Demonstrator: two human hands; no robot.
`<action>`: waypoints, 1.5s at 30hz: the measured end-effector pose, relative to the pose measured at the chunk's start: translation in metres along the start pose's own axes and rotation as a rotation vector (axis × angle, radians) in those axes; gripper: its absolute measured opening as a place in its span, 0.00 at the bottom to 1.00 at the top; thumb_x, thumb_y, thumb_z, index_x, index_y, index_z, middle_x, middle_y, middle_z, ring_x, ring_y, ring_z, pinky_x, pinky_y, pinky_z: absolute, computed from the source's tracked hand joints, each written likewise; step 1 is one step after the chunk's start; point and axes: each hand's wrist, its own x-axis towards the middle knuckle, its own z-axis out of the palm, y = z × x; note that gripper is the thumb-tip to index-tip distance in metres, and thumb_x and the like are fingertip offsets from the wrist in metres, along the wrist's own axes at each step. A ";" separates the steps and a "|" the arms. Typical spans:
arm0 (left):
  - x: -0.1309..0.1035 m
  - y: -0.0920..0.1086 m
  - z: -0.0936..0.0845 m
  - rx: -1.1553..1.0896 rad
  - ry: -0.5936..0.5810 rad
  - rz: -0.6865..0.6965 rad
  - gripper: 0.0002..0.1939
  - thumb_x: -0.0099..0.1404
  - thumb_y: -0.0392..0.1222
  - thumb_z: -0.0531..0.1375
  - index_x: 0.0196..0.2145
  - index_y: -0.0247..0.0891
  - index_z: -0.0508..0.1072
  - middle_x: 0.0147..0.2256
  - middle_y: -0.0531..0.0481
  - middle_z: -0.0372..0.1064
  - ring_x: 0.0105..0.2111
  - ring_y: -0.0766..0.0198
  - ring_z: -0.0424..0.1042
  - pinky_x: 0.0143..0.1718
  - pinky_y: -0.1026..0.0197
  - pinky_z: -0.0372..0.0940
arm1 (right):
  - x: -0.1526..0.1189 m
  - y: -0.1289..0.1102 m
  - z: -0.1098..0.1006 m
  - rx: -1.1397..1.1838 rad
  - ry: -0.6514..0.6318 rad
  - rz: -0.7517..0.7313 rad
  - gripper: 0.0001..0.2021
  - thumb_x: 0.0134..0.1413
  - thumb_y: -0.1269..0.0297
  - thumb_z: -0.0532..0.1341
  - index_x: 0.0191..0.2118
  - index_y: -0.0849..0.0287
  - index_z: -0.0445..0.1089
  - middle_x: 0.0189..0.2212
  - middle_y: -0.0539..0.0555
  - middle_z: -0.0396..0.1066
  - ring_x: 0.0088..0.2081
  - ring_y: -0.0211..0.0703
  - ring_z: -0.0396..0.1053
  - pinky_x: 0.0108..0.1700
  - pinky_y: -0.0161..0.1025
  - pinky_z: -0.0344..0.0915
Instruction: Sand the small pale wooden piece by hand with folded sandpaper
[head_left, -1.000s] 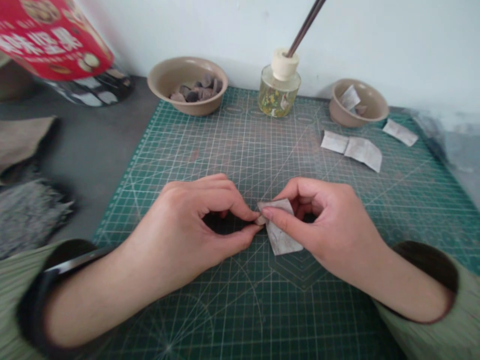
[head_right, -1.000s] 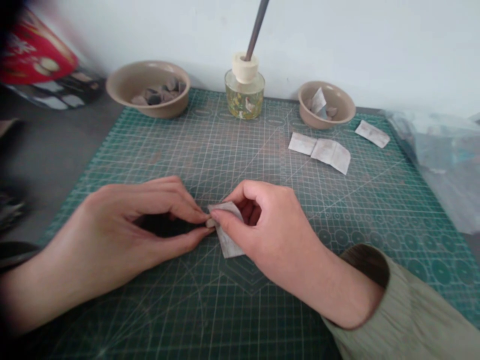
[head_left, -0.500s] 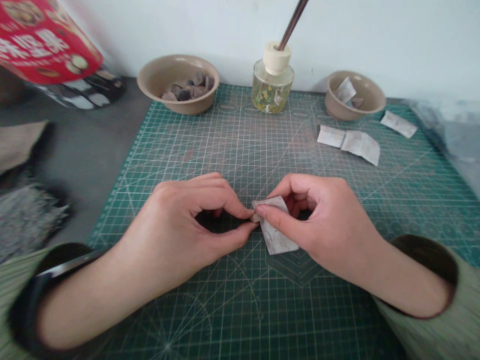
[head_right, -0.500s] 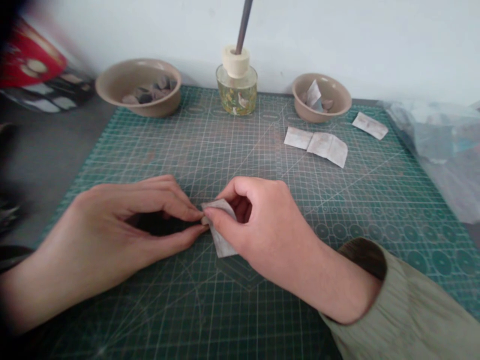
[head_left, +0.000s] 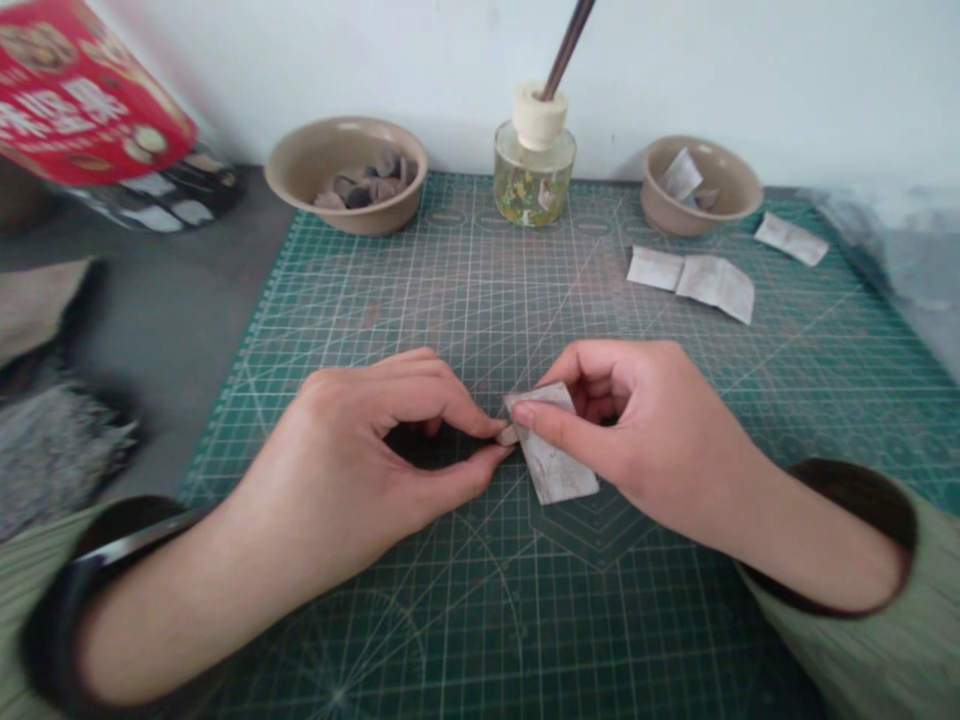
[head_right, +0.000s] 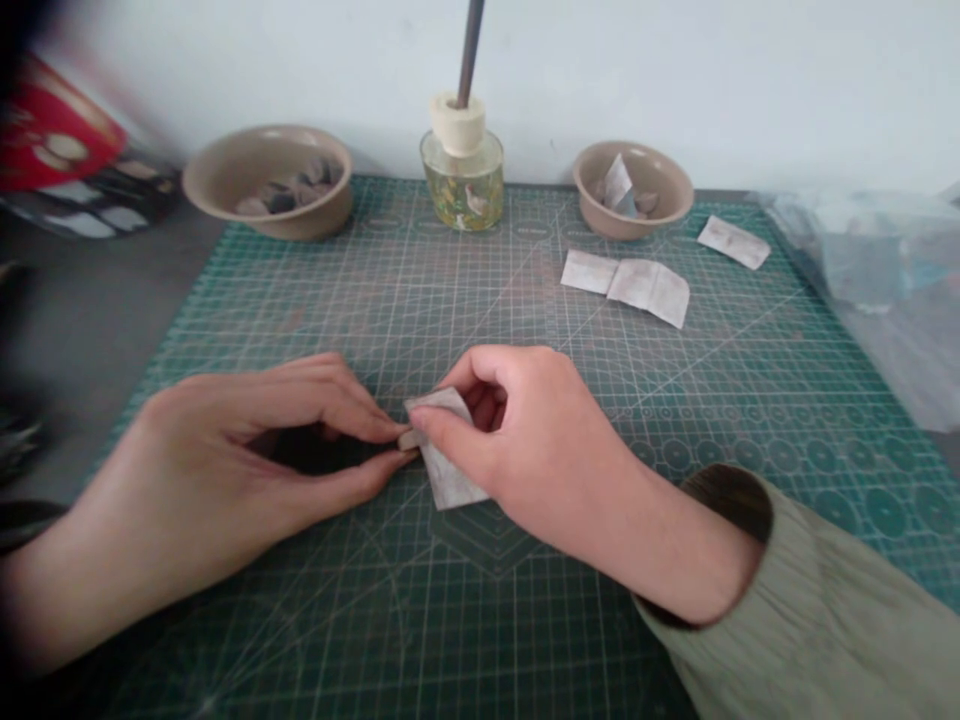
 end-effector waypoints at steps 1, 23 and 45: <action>0.000 0.000 0.000 0.004 -0.003 0.000 0.06 0.78 0.39 0.78 0.43 0.52 0.94 0.41 0.57 0.92 0.38 0.61 0.88 0.41 0.58 0.78 | 0.000 0.001 -0.001 0.029 0.006 0.012 0.15 0.71 0.56 0.84 0.37 0.55 0.84 0.30 0.50 0.86 0.31 0.44 0.80 0.33 0.40 0.71; 0.000 -0.001 -0.001 0.001 -0.015 0.005 0.07 0.77 0.35 0.78 0.42 0.49 0.93 0.41 0.54 0.92 0.39 0.59 0.88 0.42 0.57 0.80 | 0.001 0.004 0.007 -0.084 0.056 -0.095 0.10 0.73 0.64 0.81 0.38 0.54 0.86 0.30 0.48 0.88 0.30 0.43 0.79 0.37 0.43 0.71; 0.000 -0.001 0.000 0.002 -0.004 -0.005 0.07 0.76 0.37 0.78 0.41 0.51 0.93 0.40 0.56 0.91 0.38 0.60 0.88 0.41 0.56 0.79 | 0.000 0.002 0.006 -0.086 0.041 -0.091 0.09 0.74 0.64 0.81 0.38 0.53 0.86 0.31 0.48 0.89 0.30 0.43 0.80 0.37 0.43 0.72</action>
